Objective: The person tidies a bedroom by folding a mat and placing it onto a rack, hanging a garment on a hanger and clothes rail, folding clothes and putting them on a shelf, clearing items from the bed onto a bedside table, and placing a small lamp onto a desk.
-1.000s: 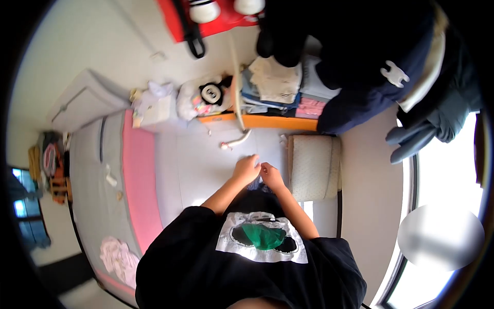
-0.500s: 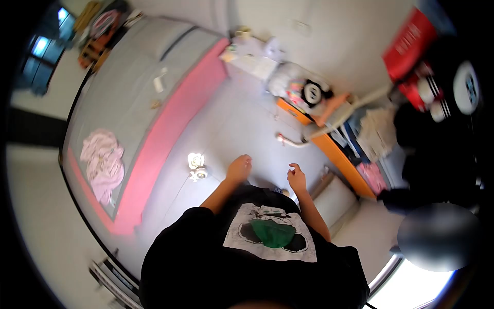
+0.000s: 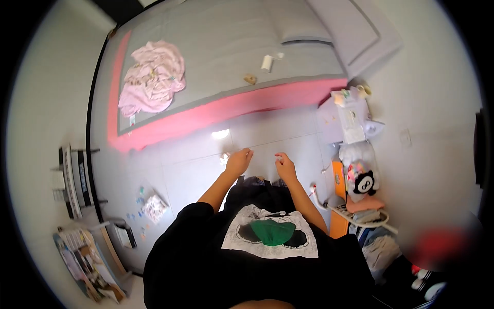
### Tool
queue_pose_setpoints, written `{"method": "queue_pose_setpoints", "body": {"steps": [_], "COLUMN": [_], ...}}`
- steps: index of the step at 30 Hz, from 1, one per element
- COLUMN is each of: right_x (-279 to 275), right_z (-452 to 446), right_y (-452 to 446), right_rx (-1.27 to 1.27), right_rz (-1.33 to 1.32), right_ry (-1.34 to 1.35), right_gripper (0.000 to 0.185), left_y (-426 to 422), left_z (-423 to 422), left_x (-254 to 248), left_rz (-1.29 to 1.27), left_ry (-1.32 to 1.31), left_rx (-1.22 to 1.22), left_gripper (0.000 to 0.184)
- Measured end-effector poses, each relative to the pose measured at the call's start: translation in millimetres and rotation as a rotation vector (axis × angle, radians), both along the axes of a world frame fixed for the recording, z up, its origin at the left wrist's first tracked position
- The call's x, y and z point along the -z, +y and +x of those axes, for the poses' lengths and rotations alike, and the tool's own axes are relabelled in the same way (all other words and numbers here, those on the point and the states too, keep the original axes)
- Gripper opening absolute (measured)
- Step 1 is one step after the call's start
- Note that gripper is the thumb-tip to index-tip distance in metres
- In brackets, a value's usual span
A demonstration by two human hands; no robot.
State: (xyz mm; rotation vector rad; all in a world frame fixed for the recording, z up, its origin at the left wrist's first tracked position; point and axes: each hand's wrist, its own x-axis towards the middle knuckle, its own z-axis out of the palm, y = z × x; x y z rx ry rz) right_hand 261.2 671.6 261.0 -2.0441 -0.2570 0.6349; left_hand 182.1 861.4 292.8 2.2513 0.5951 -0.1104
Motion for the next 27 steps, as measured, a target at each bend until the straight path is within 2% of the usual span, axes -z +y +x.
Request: {"method": "queue_pose_setpoints", "body": {"steps": [2, 5, 8, 10, 12, 14, 16, 17, 18, 19, 20, 21, 23, 24, 26, 27], "right_x": [1, 9, 23, 30, 48, 58, 68, 75, 85, 86, 101, 125, 186, 199, 201, 212], "right_z": [18, 51, 98, 135, 170, 218, 256, 278, 301, 312, 332, 353, 388, 397, 401, 407], "right_y": [19, 47, 68, 89, 119, 149, 177, 192, 209, 225, 240, 260, 288, 304, 318, 327], "right_rx": [-0.131, -0.200, -0.283, -0.302, -0.327, -0.437, -0.595, -0.703, -0.728, -0.839, -0.968, -0.971, -1.096, -1.103, -1.103, -1.105], "right_rz": [-0.013, -0.048, -0.066, -0.038, 0.037, -0.012, -0.089, -0.028, -0.022, -0.084, -0.136, -0.139, -0.365, -0.362, -0.408, -0.407], "right_ry": [-0.020, 0.001, -0.003, 0.019, -0.097, -0.105, -0.202, -0.307, -0.300, -0.346, -0.394, -0.380, -0.116, -0.110, -0.484, -0.476], "right_gripper": [0.018, 0.017, 0.017, 0.018, 0.015, 0.015, 0.018, 0.019, 0.019, 0.021, 0.022, 0.022, 0.025, 0.025, 0.027, 0.027], "left_y": [13, 34, 47, 60, 80, 87, 87, 87, 87, 90, 87, 86, 73, 77, 72, 73], "left_z": [-2, 10, 38, 66, 89, 122, 145, 156, 169, 169, 176, 181, 189, 195, 192, 195], "left_x": [7, 9, 20, 30, 34, 46, 52, 53, 57, 51, 58, 62, 71, 77, 77, 81], "left_rz": [-0.019, -0.074, -0.003, -0.092, -0.087, -0.056, -0.128, -0.139, -0.136, -0.140, -0.137, -0.183, -0.215, -0.219, -0.280, -0.347], "left_ry": [-0.002, -0.088, -0.010, 0.063, 0.047, 0.026, -0.063, -0.061, -0.055, -0.038, -0.024, -0.018, 0.037, 0.057, 0.062, 0.069], "left_rx": [-0.105, -0.280, -0.356, -0.429, -0.498, -0.588, -0.715, -0.734, -0.759, -0.786, -0.830, -0.837, -0.874, -0.906, -0.939, -0.969], "left_gripper": [0.028, 0.028, 0.026, 0.022, 0.020, 0.020, 0.023, 0.023, 0.023, 0.024, 0.025, 0.026, 0.026, 0.026, 0.027, 0.027]}}
